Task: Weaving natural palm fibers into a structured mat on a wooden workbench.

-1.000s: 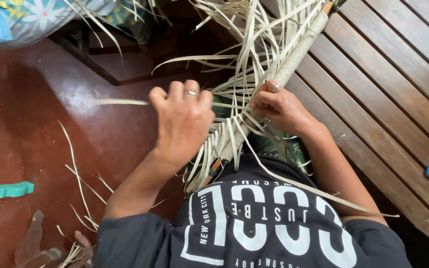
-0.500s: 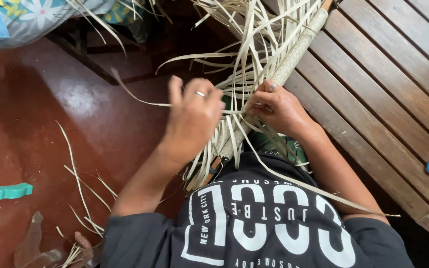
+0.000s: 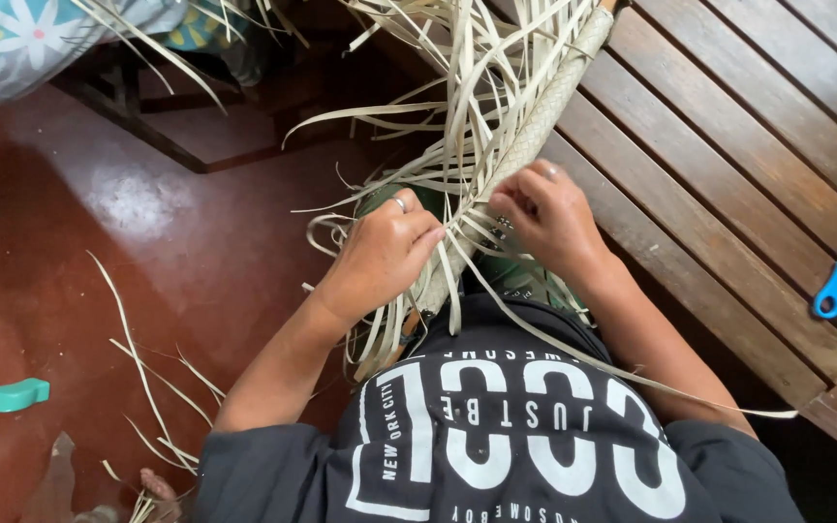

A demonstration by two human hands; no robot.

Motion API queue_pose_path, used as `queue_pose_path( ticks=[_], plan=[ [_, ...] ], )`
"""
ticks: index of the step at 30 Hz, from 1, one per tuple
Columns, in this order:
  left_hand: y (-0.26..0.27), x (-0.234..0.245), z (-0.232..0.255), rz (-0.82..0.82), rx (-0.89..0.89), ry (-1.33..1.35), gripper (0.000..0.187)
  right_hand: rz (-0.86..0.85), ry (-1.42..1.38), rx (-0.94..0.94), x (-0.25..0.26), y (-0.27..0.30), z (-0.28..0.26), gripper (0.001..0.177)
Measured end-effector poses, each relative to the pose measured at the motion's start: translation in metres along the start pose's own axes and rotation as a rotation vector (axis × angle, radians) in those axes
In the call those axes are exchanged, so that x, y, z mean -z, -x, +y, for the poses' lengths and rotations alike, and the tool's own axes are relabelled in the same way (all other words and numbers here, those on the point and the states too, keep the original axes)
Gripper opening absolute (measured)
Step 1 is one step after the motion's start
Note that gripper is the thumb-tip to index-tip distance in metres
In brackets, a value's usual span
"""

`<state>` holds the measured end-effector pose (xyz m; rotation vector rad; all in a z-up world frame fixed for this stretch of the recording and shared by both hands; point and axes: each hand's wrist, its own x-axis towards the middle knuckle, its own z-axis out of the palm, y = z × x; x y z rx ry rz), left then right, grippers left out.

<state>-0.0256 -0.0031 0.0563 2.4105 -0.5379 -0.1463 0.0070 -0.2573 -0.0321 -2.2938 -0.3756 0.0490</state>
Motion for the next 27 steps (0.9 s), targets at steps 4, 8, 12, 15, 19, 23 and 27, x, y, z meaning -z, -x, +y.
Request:
queue_pose_path(
  ticks=[4,8,12,15,19,23,27],
  plan=[
    [0.001,-0.012,0.005,0.018,-0.012,0.006,0.015,0.007,-0.018,0.016,0.020,-0.032,-0.034,0.019],
    [0.004,-0.011,0.005,0.030,-0.019,-0.014,0.014,-0.254,-0.358,-0.155,0.040,-0.054,-0.067,0.052],
    [0.005,-0.012,0.000,0.032,-0.008,0.014,0.015,-0.212,-0.622,-0.285,0.020,-0.068,-0.025,0.060],
    [0.004,-0.017,-0.003,0.027,-0.012,0.036,0.015,-0.093,-0.722,-0.347,0.021,-0.059,-0.033,0.062],
    [0.006,-0.012,0.009,0.040,-0.042,0.002,0.015,-0.017,-0.670,-0.313,0.026,-0.054,-0.052,0.059],
    [0.010,-0.007,0.027,0.116,-0.052,-0.293,0.015,0.074,-0.538,-0.332,0.047,-0.047,-0.077,0.039],
    [0.016,0.005,0.027,0.255,-0.133,-0.363,0.050,0.242,-0.364,-0.118,0.038,-0.030,-0.021,0.020]
  ],
)
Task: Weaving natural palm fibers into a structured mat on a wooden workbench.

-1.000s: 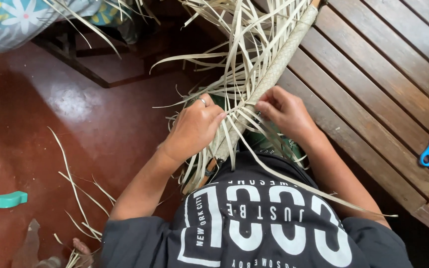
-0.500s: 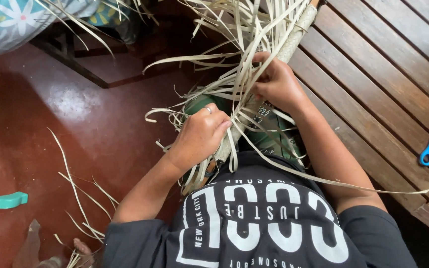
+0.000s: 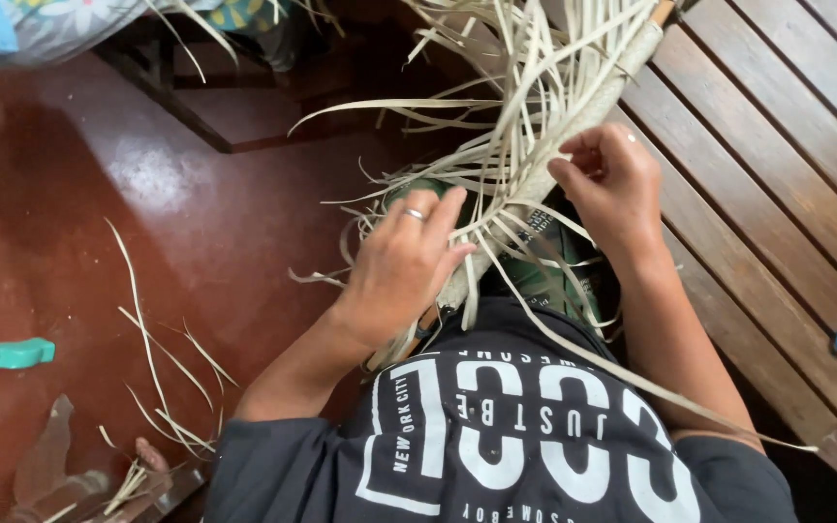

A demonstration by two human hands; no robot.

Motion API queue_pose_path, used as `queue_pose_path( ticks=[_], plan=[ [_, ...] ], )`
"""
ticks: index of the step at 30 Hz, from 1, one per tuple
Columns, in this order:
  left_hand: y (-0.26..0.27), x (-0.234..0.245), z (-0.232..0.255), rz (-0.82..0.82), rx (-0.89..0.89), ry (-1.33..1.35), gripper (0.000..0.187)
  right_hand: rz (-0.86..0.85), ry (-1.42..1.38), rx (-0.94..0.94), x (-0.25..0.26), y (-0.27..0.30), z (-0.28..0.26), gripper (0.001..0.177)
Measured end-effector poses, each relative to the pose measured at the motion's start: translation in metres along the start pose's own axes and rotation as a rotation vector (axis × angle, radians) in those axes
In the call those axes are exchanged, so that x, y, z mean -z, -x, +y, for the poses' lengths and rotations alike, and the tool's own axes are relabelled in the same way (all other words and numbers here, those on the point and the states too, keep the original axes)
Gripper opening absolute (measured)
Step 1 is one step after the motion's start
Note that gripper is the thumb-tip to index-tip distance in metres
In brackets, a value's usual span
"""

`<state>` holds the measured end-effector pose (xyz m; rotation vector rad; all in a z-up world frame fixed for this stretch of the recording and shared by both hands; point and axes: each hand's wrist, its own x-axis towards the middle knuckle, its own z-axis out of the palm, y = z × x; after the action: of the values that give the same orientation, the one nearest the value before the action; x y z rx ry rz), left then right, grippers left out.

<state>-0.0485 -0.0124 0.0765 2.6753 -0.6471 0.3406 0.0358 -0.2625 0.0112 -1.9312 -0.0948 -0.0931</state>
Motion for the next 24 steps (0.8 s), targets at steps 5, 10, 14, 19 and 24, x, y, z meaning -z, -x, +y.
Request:
queue_pose_path(
  ticks=[5,10,14,19,24],
  plan=[
    [0.028,0.047,-0.069,0.192,0.205,0.196,0.032,-0.053,0.140,0.207,-0.003,0.014,-0.020,0.017],
    [0.065,0.011,-0.136,0.102,0.400,0.369,0.011,-0.100,0.077,0.240,-0.014,0.021,-0.048,0.017],
    [0.066,-0.012,-0.145,-0.069,0.509,0.467,0.027,-0.116,0.053,0.265,-0.019,0.024,-0.054,0.018],
    [0.056,-0.028,-0.139,-0.093,0.566,0.508,0.023,-0.124,0.035,0.253,-0.018,0.026,-0.058,0.017],
    [0.071,-0.055,-0.163,-0.020,0.622,0.409,0.009,-0.126,0.065,0.258,-0.017,0.027,-0.055,0.018]
  ],
)
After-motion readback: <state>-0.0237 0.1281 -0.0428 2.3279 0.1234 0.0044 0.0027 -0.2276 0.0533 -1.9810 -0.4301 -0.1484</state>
